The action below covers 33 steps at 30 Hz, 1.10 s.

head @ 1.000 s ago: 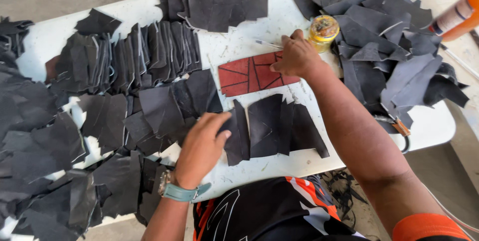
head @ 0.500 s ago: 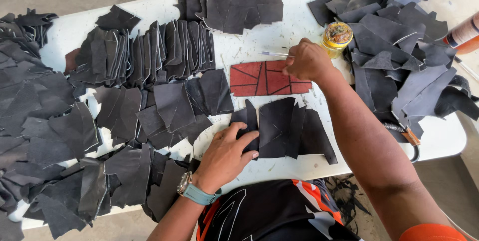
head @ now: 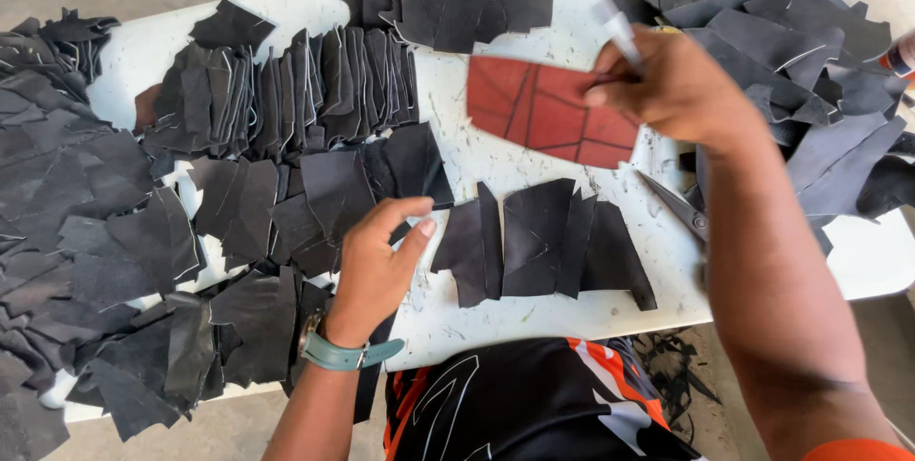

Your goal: The person uses a white marker to draw lines on a red template placed over a stack of black rubber pieces. They repeatedly align the template, mark the rubber, and move the template to the next piece in the stack.

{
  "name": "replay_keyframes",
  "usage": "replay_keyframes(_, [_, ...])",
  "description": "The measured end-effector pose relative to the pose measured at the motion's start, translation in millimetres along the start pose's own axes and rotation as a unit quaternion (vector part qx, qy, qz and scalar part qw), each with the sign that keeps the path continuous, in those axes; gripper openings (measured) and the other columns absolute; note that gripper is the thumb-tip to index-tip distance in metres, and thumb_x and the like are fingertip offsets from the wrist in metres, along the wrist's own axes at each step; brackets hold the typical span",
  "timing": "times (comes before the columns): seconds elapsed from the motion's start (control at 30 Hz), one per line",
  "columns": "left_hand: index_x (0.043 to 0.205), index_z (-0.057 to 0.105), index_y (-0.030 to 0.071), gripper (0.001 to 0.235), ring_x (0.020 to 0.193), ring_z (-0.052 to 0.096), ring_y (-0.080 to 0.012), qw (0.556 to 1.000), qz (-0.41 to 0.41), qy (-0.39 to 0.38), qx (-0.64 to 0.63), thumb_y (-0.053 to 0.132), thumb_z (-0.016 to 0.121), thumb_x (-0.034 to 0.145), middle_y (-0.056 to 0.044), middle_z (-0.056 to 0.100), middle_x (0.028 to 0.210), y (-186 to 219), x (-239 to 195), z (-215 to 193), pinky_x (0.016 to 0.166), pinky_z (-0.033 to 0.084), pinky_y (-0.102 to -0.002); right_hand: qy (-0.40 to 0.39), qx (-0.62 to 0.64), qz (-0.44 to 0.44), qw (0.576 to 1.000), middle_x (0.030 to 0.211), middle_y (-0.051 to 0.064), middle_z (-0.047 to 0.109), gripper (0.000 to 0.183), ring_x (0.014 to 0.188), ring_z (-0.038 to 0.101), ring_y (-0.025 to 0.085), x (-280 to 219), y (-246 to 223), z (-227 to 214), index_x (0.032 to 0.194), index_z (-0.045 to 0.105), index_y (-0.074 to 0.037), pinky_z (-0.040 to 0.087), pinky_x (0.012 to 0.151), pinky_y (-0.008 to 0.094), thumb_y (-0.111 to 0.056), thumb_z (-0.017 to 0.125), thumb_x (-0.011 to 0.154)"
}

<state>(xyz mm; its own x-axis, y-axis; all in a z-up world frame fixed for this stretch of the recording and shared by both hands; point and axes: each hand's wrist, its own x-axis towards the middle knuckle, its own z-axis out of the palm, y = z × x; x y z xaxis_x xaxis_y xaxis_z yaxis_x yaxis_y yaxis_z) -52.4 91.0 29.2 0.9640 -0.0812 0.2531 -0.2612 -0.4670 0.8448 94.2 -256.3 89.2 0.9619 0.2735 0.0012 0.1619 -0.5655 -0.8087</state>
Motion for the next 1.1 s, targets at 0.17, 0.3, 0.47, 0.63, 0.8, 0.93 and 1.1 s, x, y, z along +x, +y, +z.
replay_keyframes(0.17, [0.135, 0.059, 0.001, 0.040, 0.120, 0.065, -0.0204, 0.979, -0.022, 0.040, -0.197, 0.017, 0.069, 0.100, -0.014, 0.067, 0.127, 0, 26, 2, 0.101, 0.055, -0.032, 0.020, 0.110, -0.081, 0.990, 0.086, 0.004, 0.067, 0.019, 0.070, 0.058, 0.008, -35, -2, -32, 0.106, 0.066, 0.000, 0.046, 0.059, 0.025, -0.005, 0.079, 0.093])
replay_keyframes(0.3, [0.152, 0.045, 0.003, 0.056, 0.126, 0.057, -0.0203, 0.963, -0.009, -0.003, -0.268, 0.023, 0.066, 0.105, -0.019, 0.062, 0.135, 10, 39, 1, 0.102, 0.049, -0.031, 0.019, 0.166, -0.105, 0.980, 0.088, 0.004, 0.069, 0.022, 0.080, 0.063, 0.008, -56, 2, -41, 0.109, 0.065, 0.001, 0.048, 0.068, 0.022, -0.004, 0.079, 0.093])
replay_keyframes(0.47, [0.160, 0.033, 0.007, 0.064, 0.128, 0.060, -0.0192, 0.896, -0.003, -0.088, -0.436, 0.034, 0.058, 0.108, -0.017, 0.063, 0.133, 31, 55, 6, 0.111, 0.051, -0.037, -0.021, 0.216, -0.072, 0.973, 0.088, 0.005, 0.073, 0.022, 0.072, 0.064, 0.009, -61, 8, -45, 0.106, 0.066, -0.001, 0.048, 0.062, 0.023, -0.005, 0.078, 0.088])
replay_keyframes(0.63, [0.159, 0.035, 0.005, 0.062, 0.107, 0.064, -0.0150, 0.903, 0.008, -0.115, -0.414, 0.021, 0.062, 0.106, -0.012, 0.069, 0.114, 40, 69, 12, 0.096, 0.055, -0.033, -0.039, 0.210, -0.082, 0.974, 0.088, 0.003, 0.072, 0.023, 0.081, 0.068, 0.008, -54, 14, -36, 0.104, 0.066, -0.001, 0.053, 0.074, 0.023, -0.006, 0.081, 0.087])
replay_keyframes(0.8, [0.155, 0.042, 0.002, 0.061, 0.094, 0.067, -0.0091, 0.941, -0.004, -0.115, -0.318, 0.001, 0.068, 0.101, -0.012, 0.076, 0.105, 58, 73, 8, 0.085, 0.055, -0.024, -0.069, 0.223, -0.078, 0.969, 0.089, 0.002, 0.072, 0.023, 0.081, 0.066, 0.008, -58, 11, -39, 0.105, 0.067, -0.001, 0.051, 0.074, 0.022, -0.005, 0.080, 0.087])
replay_keyframes(0.93, [0.149, 0.045, 0.002, 0.058, 0.099, 0.071, -0.0084, 0.942, 0.014, -0.133, -0.307, 0.000, 0.070, 0.097, -0.012, 0.076, 0.110, 62, 71, 5, 0.086, 0.060, -0.024, -0.084, 0.208, -0.079, 0.971, 0.085, 0.002, 0.071, 0.020, 0.077, 0.065, 0.008, -63, 6, -34, 0.102, 0.067, -0.001, 0.050, 0.069, 0.022, -0.004, 0.079, 0.088])
replay_keyframes(1.1, [0.139, 0.059, -0.001, 0.045, 0.093, 0.068, -0.0080, 0.934, -0.028, -0.143, -0.327, -0.001, 0.072, 0.096, -0.010, 0.075, 0.105, 37, 65, 19, 0.082, 0.057, -0.024, 0.004, 0.186, -0.105, 0.977, 0.088, 0.002, 0.068, 0.018, 0.076, 0.060, 0.010, -66, -1, -29, 0.108, 0.066, -0.001, 0.048, 0.067, 0.025, -0.008, 0.075, 0.093])
